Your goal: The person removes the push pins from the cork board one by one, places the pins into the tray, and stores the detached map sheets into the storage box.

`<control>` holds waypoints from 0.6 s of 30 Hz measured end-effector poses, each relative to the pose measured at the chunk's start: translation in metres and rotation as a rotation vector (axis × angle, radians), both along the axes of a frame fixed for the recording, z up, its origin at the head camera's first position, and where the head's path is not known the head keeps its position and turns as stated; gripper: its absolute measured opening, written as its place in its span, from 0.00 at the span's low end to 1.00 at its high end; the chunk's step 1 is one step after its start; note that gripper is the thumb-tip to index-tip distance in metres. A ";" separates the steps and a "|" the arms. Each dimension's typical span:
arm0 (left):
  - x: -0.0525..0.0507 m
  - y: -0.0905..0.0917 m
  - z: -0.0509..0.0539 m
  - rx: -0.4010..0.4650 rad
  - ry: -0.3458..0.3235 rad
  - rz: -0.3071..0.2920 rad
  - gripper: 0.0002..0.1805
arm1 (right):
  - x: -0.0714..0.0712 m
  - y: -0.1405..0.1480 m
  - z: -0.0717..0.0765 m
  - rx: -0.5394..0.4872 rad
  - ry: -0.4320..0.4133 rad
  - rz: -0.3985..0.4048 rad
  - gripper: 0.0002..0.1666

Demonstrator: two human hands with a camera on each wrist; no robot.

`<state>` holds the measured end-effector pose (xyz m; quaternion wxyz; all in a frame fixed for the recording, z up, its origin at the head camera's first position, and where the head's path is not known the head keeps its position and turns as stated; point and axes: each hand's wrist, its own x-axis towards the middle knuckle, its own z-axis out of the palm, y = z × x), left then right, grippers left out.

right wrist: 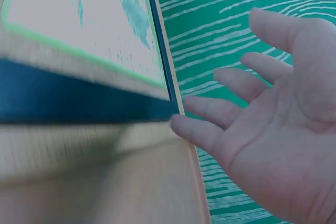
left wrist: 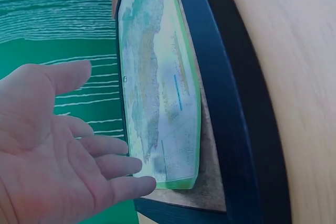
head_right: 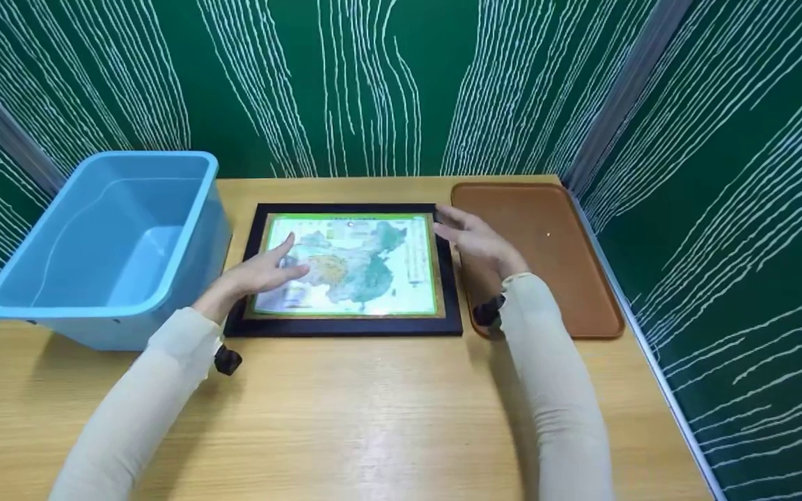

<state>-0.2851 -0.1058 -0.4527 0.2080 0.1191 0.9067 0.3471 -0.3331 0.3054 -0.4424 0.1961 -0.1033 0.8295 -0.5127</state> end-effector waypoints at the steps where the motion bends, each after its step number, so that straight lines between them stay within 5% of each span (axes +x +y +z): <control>1: 0.001 0.000 -0.001 -0.003 0.007 -0.004 0.49 | -0.002 -0.004 -0.002 -0.049 -0.012 -0.007 0.45; 6: 0.006 0.001 -0.008 -0.064 0.056 -0.023 0.41 | -0.013 -0.026 -0.010 -0.196 -0.059 -0.044 0.40; 13: 0.013 0.005 -0.013 -0.227 0.214 -0.032 0.33 | -0.028 -0.060 -0.023 -0.277 -0.125 -0.107 0.34; 18: 0.016 0.006 -0.018 -0.297 0.240 -0.064 0.33 | -0.034 -0.088 -0.032 -0.267 -0.145 -0.165 0.32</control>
